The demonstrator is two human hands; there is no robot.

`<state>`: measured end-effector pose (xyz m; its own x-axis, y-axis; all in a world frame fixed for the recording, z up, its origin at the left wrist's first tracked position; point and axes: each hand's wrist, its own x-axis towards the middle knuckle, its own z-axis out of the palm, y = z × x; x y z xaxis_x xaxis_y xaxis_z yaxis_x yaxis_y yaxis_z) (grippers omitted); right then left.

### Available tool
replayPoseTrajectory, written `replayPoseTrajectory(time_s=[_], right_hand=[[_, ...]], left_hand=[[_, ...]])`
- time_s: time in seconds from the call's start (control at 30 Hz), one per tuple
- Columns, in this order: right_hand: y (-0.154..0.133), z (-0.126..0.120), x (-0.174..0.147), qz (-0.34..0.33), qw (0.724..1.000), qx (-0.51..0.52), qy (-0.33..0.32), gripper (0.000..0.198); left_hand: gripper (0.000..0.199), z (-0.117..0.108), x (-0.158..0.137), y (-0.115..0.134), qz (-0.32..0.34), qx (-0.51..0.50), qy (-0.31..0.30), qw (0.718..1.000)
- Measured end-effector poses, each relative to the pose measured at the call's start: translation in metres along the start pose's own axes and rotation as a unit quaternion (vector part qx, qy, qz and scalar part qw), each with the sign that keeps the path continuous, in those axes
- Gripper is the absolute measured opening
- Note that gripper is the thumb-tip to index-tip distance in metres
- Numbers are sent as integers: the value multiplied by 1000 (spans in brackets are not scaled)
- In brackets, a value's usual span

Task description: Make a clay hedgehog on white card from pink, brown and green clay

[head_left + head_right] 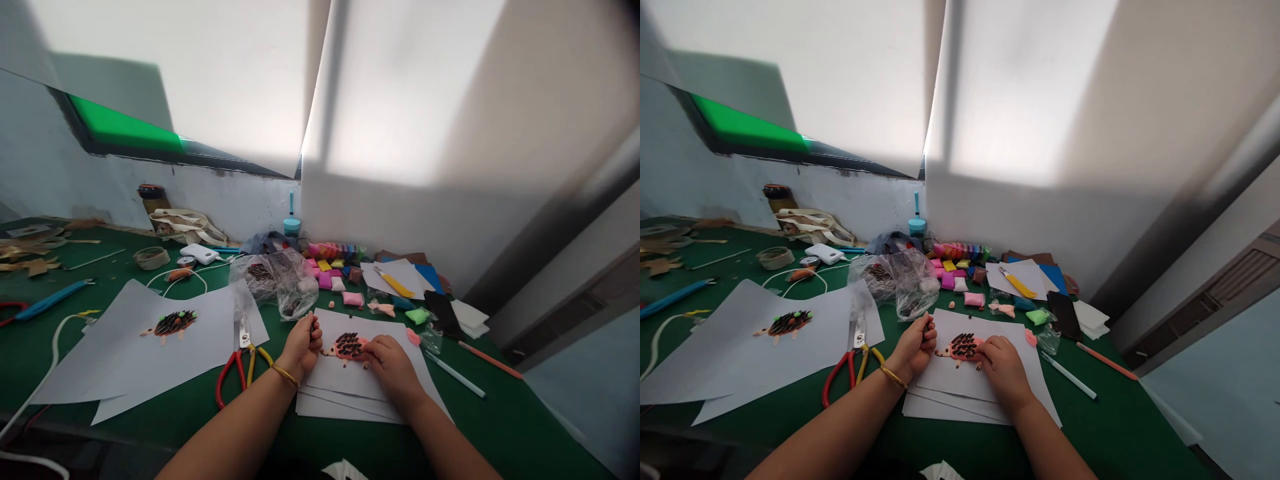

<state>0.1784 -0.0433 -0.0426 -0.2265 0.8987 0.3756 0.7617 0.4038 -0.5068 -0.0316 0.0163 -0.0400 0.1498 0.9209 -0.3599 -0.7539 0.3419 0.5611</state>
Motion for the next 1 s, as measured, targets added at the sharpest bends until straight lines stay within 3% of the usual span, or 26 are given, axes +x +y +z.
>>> replayPoseTrajectory(time_s=[0.57, 1.0], right_hand=[[-2, -7, 8, -77, 994, -65, -44, 17], [2, -9, 3, -36, 998, -13, -49, 17]], left_hand=[[18, -2, 2, -1, -6, 1, 1, 1000], [17, -1, 0, 1, -5, -6, 3, 1000]])
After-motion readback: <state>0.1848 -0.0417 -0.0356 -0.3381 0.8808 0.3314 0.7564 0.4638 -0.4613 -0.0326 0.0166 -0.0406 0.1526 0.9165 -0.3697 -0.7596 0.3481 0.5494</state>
